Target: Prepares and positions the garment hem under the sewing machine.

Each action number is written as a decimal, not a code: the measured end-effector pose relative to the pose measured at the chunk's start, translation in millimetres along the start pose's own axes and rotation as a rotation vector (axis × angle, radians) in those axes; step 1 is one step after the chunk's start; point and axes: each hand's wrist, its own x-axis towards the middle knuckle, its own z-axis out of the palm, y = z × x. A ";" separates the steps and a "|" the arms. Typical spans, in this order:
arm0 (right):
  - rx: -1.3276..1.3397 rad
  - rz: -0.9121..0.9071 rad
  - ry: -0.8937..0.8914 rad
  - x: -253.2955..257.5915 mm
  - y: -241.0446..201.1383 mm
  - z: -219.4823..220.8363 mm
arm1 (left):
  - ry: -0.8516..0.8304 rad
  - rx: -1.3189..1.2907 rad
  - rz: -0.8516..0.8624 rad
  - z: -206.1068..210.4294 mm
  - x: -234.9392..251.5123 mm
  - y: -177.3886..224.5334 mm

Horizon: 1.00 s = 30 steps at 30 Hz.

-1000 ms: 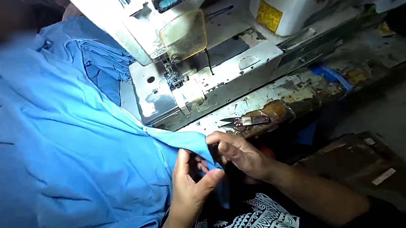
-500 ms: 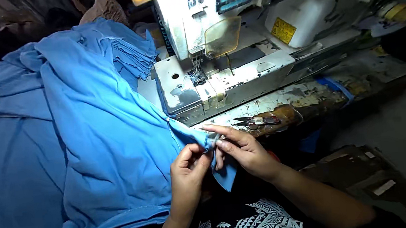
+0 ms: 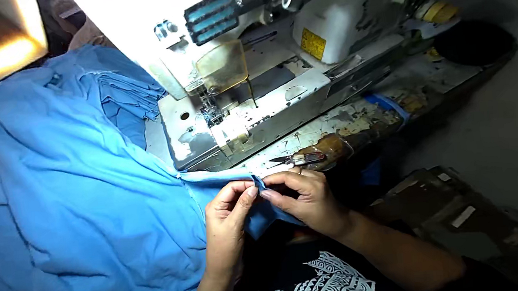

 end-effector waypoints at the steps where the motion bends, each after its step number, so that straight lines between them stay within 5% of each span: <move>1: 0.010 0.019 0.033 1.7 3.5 -0.4 | -0.015 0.019 0.002 2.1 0.5 -0.8; 5: 0.147 0.173 0.095 3.9 23.5 4.6 | -0.123 0.007 -0.115 -0.5 -4.6 1.4; 9: 0.183 0.253 -0.053 -2.8 24.0 12.4 | -0.126 -0.381 -0.099 -29.6 -8.1 40.2; 12: 0.729 0.513 -0.185 11.1 8.4 1.2 | -0.107 -0.495 0.101 -64.6 -24.9 63.2; 14: 1.187 0.758 -0.341 26.2 -4.6 -9.1 | -0.083 -0.405 0.066 -84.1 -44.4 63.6; 17: 1.501 0.904 -0.475 33.0 -5.6 -7.5 | 0.045 -0.093 -0.023 -95.7 -57.9 65.0; 20: 1.420 0.876 -0.539 33.6 -6.9 0.1 | 0.048 0.093 0.118 -106.7 -63.8 67.5; 23: 1.195 0.636 -0.511 32.9 -12.9 4.3 | -0.012 0.331 0.279 -111.2 -66.7 73.2; 27: 0.699 0.316 -0.321 24.2 -28.8 11.2 | 0.161 0.665 0.398 -97.7 -66.2 72.0; 30: 0.459 0.251 -0.204 22.2 -31.9 14.0 | 0.269 0.714 0.477 -95.1 -58.7 71.8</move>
